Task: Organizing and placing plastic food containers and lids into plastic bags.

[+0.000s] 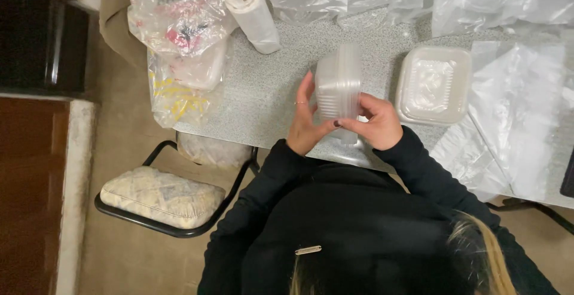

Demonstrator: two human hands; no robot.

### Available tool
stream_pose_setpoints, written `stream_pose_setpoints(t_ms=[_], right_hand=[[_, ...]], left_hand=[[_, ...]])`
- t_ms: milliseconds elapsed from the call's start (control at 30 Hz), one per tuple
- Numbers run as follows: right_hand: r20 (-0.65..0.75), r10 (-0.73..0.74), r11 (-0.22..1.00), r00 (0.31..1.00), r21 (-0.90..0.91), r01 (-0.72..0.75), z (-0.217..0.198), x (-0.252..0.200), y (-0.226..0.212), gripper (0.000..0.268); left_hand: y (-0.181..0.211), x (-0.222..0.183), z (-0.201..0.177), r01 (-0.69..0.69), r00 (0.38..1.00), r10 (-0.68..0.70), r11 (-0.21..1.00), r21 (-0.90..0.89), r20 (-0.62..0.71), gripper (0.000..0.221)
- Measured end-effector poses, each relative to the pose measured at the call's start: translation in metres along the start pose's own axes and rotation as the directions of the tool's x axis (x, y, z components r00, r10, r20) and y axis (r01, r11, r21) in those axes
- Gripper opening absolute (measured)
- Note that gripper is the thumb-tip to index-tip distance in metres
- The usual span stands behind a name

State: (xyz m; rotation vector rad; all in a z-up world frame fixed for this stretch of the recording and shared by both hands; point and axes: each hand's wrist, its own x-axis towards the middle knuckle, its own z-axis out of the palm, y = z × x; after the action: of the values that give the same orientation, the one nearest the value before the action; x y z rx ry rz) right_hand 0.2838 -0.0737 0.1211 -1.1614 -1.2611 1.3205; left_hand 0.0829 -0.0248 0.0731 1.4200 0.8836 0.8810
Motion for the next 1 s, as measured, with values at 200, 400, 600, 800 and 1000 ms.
stream_pose_setpoints(t_ms=[200,400,600,800,1000], right_hand=[[0.010,-0.090,0.976,0.996,-0.196,0.090,-0.022,-0.024,-0.017,0.038],[0.047,-0.128,0.958,0.991,-0.251,0.135,-0.059,-0.048,-0.020,0.035],[0.103,-0.010,0.996,0.995,0.086,0.001,-0.084,-0.065,-0.020,0.036],[0.166,0.014,0.999,0.986,0.044,-0.021,-0.103,-0.067,-0.021,0.031],[0.193,-0.061,0.988,0.979,-0.125,0.086,-0.112,-0.065,-0.021,0.024]], left_hand=[[0.046,0.016,0.048,-0.033,0.997,0.053,0.948,-0.316,0.055,0.135],[0.043,0.016,0.089,0.011,0.998,0.009,0.942,-0.335,0.056,0.121],[0.042,0.018,0.112,-0.142,0.989,0.145,0.980,-0.138,0.017,0.098],[0.052,0.019,0.121,-0.150,0.989,0.150,0.985,-0.080,-0.010,0.099],[0.054,0.020,0.125,-0.131,0.991,0.129,0.987,-0.089,-0.028,0.100]])
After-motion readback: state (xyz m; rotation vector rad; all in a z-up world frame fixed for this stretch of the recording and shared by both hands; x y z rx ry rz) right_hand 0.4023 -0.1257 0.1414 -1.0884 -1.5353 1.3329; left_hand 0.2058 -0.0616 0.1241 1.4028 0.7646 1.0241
